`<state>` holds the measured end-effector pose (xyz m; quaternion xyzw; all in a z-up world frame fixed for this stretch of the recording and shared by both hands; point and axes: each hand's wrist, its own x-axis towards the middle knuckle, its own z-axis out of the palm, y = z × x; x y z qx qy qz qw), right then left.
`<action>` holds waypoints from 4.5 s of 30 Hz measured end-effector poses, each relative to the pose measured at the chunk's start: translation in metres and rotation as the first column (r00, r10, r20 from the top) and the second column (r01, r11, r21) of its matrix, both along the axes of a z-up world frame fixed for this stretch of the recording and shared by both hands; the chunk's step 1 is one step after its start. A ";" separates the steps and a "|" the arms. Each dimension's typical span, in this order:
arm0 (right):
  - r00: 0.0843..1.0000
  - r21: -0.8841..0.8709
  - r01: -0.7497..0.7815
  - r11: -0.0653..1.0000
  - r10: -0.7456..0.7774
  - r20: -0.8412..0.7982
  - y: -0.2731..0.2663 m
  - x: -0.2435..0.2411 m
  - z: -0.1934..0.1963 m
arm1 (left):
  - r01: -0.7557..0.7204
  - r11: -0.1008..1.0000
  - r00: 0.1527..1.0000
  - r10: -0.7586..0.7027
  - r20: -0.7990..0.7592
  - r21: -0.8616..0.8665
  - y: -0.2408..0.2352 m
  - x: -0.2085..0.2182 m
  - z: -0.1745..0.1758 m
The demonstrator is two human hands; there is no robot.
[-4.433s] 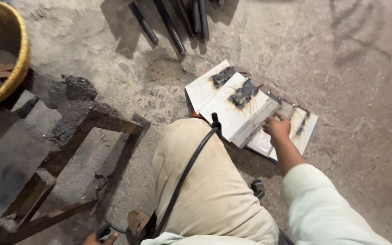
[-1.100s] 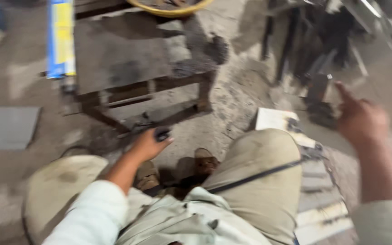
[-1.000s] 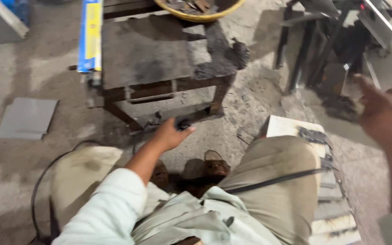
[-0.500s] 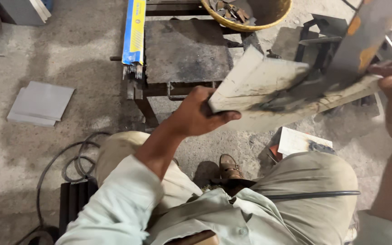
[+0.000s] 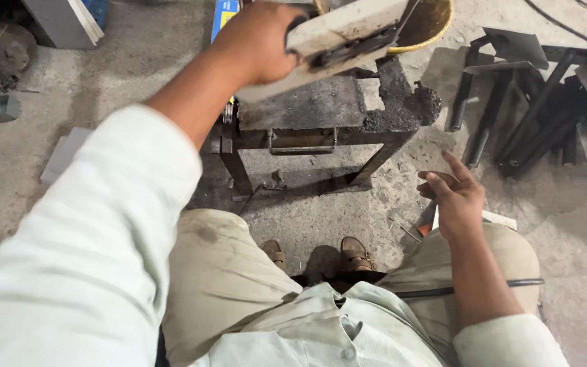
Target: The person joins two metal pipes together using an arc welder, positioning the pipes by hand and then applying the welding rod to the seam to fuse them.
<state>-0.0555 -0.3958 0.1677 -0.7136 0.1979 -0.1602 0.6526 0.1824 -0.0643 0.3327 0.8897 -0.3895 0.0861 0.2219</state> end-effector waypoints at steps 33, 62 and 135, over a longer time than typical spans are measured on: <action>0.999 0.343 0.025 0.939 -0.033 0.016 -0.042 0.026 -0.058 | -0.264 0.825 0.902 0.395 -0.175 0.499 0.010 -0.037 -0.018; 0.990 0.186 0.046 0.982 -0.020 -0.139 -0.042 0.017 -0.062 | -0.003 0.842 0.988 0.087 -0.130 0.540 0.014 -0.019 -0.189; 0.215 0.393 -0.914 0.104 0.944 0.250 0.238 -0.060 0.073 | -0.767 0.116 -0.120 0.940 -0.319 0.631 0.348 -0.502 -0.483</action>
